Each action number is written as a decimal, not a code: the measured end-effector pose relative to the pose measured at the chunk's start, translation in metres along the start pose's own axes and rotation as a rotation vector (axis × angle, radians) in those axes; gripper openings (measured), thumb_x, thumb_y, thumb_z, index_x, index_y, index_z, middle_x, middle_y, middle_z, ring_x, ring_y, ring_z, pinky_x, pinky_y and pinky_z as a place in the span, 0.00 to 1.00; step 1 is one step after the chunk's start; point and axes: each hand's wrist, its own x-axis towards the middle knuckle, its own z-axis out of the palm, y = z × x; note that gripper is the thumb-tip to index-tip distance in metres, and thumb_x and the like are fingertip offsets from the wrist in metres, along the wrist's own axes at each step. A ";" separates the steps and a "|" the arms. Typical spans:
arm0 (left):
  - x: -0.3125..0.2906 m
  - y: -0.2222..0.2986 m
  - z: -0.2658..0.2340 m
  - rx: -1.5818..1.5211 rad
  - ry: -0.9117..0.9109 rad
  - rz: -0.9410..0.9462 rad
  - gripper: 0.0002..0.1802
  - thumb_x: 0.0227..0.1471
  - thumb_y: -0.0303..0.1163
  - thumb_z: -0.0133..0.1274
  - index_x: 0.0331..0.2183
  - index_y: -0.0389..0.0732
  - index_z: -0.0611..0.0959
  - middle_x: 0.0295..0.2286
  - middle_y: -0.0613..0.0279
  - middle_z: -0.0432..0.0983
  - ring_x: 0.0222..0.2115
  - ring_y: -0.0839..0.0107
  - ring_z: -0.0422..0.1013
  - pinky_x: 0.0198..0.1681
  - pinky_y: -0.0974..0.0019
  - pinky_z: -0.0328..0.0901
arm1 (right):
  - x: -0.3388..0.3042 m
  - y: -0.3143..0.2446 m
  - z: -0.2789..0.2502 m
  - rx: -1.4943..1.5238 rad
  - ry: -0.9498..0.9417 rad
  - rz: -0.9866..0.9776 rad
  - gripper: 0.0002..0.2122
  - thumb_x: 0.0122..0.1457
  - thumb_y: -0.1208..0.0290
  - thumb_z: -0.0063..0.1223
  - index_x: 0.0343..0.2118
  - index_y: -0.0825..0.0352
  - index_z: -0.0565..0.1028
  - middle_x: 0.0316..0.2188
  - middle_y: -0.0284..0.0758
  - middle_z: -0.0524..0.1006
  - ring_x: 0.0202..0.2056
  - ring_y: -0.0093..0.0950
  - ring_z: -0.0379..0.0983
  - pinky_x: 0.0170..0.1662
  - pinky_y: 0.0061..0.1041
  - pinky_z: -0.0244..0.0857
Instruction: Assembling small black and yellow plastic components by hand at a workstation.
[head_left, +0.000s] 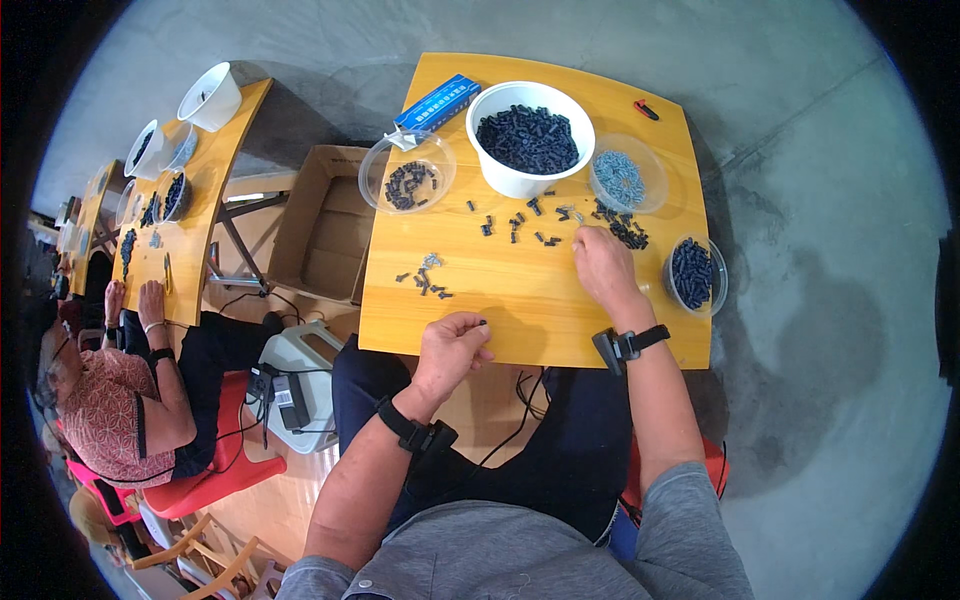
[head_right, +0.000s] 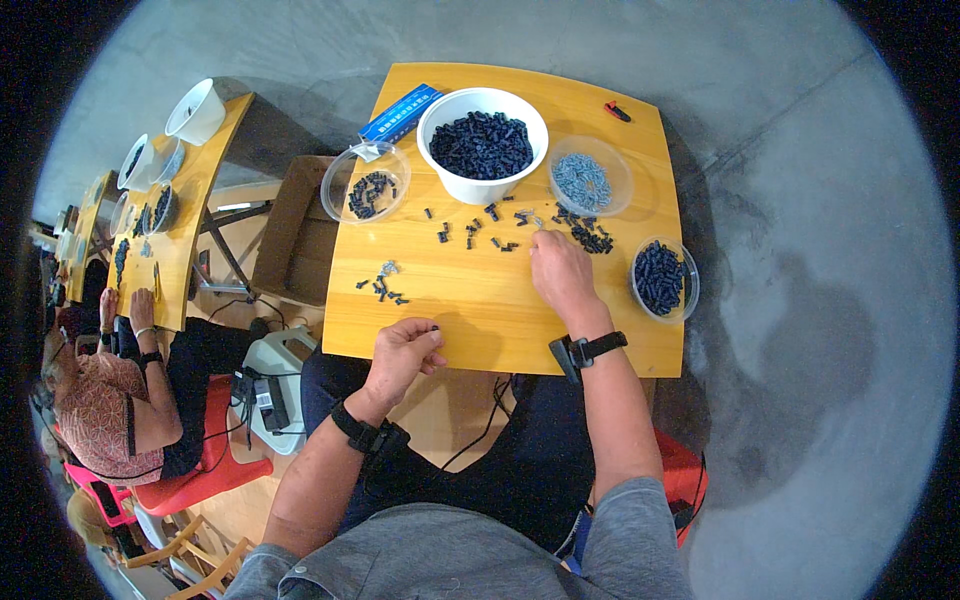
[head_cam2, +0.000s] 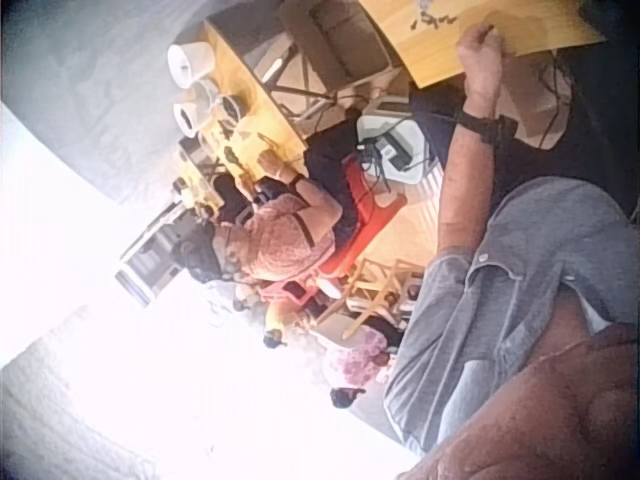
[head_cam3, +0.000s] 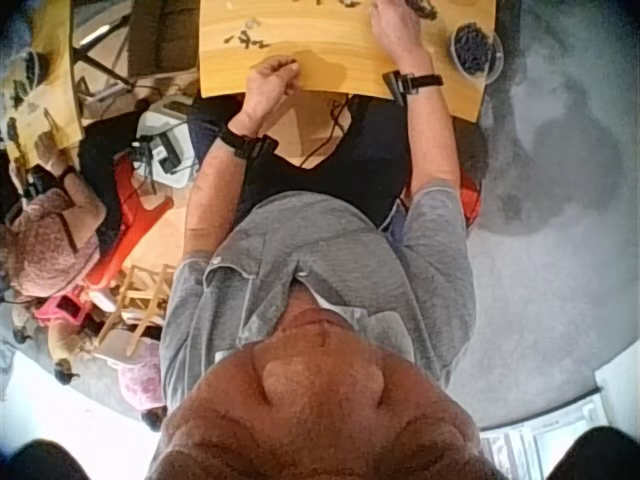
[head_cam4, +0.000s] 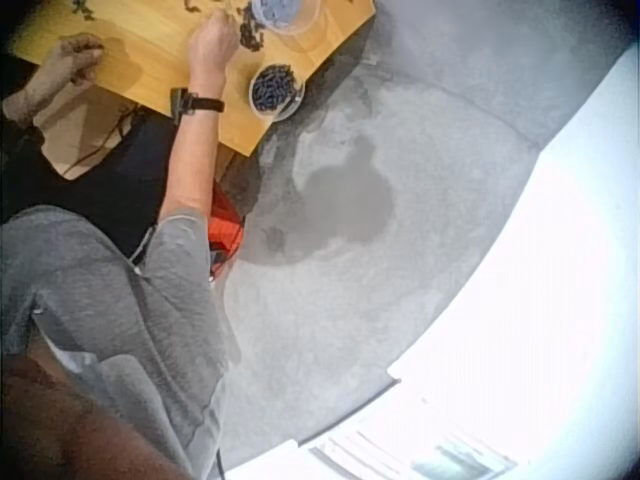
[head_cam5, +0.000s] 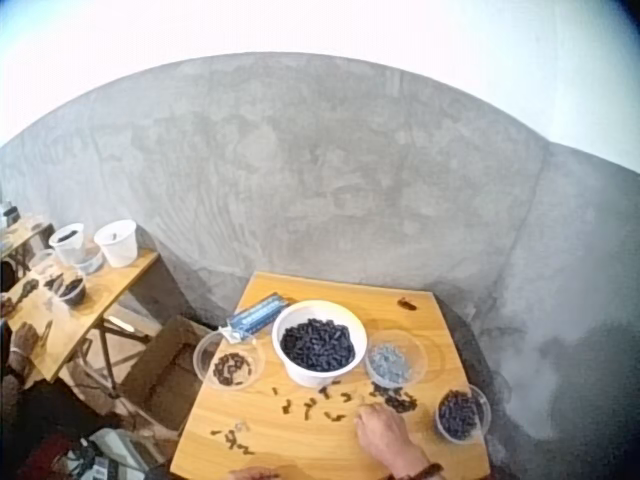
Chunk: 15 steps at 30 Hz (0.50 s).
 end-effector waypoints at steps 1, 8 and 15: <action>0.000 0.000 0.000 -0.002 -0.001 -0.002 0.10 0.51 0.27 0.51 0.36 0.32 0.77 0.26 0.62 0.75 0.21 0.76 0.73 0.21 0.76 0.65 | -0.002 0.000 0.000 0.000 0.000 0.000 0.06 0.53 0.74 0.47 0.32 0.69 0.71 0.29 0.45 0.74 0.33 0.45 0.71 0.36 0.40 0.64; -0.003 0.004 0.000 0.004 -0.007 -0.008 0.11 0.52 0.27 0.51 0.37 0.31 0.76 0.25 0.62 0.74 0.21 0.75 0.73 0.21 0.76 0.65 | -0.001 -0.020 -0.020 0.217 0.262 -0.080 0.07 0.52 0.76 0.49 0.34 0.69 0.70 0.30 0.45 0.73 0.33 0.45 0.70 0.36 0.39 0.64; -0.002 0.005 0.000 0.013 -0.010 -0.002 0.12 0.52 0.27 0.51 0.38 0.31 0.76 0.25 0.61 0.74 0.21 0.75 0.73 0.21 0.76 0.66 | -0.013 0.012 0.003 0.108 0.216 -0.056 0.09 0.50 0.79 0.49 0.36 0.69 0.71 0.31 0.45 0.73 0.33 0.45 0.71 0.37 0.38 0.65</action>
